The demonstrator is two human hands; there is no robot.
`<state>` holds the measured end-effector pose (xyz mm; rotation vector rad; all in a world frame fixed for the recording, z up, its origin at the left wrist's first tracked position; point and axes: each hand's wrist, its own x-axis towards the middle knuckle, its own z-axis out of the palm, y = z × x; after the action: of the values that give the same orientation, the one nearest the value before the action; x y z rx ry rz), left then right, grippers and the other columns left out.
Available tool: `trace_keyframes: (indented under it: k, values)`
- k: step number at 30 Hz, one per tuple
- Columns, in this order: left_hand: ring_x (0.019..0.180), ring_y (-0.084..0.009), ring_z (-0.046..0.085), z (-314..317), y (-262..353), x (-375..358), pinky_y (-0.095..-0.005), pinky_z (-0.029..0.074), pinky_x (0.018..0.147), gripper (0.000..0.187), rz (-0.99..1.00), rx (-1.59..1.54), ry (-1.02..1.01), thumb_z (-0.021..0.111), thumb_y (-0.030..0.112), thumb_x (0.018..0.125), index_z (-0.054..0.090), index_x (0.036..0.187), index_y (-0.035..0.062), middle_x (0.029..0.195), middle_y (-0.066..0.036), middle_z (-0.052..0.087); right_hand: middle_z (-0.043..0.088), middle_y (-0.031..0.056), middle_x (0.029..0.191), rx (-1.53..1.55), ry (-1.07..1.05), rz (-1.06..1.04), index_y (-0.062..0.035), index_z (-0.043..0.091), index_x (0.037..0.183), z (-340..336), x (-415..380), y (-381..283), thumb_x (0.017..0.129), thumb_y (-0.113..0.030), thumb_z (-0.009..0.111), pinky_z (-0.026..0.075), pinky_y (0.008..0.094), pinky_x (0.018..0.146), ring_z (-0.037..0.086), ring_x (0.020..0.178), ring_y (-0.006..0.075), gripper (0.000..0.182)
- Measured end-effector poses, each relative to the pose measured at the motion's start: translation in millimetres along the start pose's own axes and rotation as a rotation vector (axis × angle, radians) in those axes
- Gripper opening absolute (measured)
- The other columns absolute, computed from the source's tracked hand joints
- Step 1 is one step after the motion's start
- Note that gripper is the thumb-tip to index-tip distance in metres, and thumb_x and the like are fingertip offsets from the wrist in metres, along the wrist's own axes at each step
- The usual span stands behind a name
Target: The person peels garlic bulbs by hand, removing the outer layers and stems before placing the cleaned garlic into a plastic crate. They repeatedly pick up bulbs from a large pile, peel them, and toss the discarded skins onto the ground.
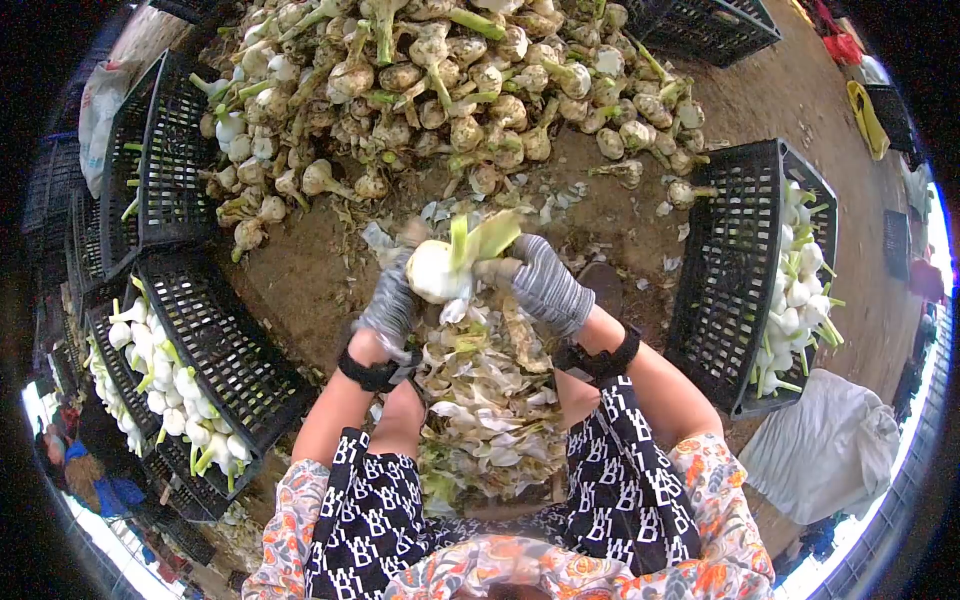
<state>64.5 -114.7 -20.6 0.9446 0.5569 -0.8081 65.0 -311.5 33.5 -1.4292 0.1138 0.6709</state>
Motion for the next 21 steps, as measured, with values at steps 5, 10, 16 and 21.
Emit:
trace_keyframes:
  k: [5,10,16,21]
  values:
    - [0.075,-0.0089,0.053,17,-7,-11,-0.0216,0.045,0.066,0.044,0.728,0.333,0.257,0.047,0.037,0.089,0.046,0.119,0.0044,0.099,-0.004,0.055,0.057,0.0054,0.096,0.078,0.152,-0.072,0.0013,0.045,0.116,-2,5,15,0.083,-0.008,0.053,0.044,0.0231,0.074,0.050,0.085,0.0083,0.036]
    - [0.089,-0.0109,0.054,41,-1,-23,-0.0237,0.047,0.073,0.045,0.514,0.284,0.089,0.054,0.029,0.087,0.042,0.121,0.0024,0.110,-0.009,0.052,0.058,0.0066,0.089,0.005,0.150,-0.119,0.0022,0.052,0.107,0,2,20,0.082,-0.009,0.055,0.046,0.0244,0.070,0.053,0.079,0.0103,0.028]
    - [0.044,-0.0094,0.050,23,15,-25,-0.0203,0.041,0.038,0.047,0.007,-0.251,-0.314,0.054,0.048,0.082,0.052,0.106,0.0074,0.068,-0.003,0.058,0.061,0.0114,0.085,0.214,-0.030,-0.145,0.0000,0.059,0.095,-13,4,15,0.074,-0.012,0.065,0.049,0.0316,0.063,0.060,0.073,0.0238,0.025]
    - [0.069,-0.0107,0.057,12,10,-12,-0.0244,0.048,0.059,0.045,0.393,0.057,-0.107,0.062,0.035,0.080,0.053,0.110,0.0031,0.088,-0.008,0.061,0.060,0.0084,0.092,-0.297,0.101,-0.311,0.0016,0.054,0.104,-16,2,21,0.079,-0.013,0.060,0.049,0.0307,0.071,0.059,0.081,0.0187,0.029]
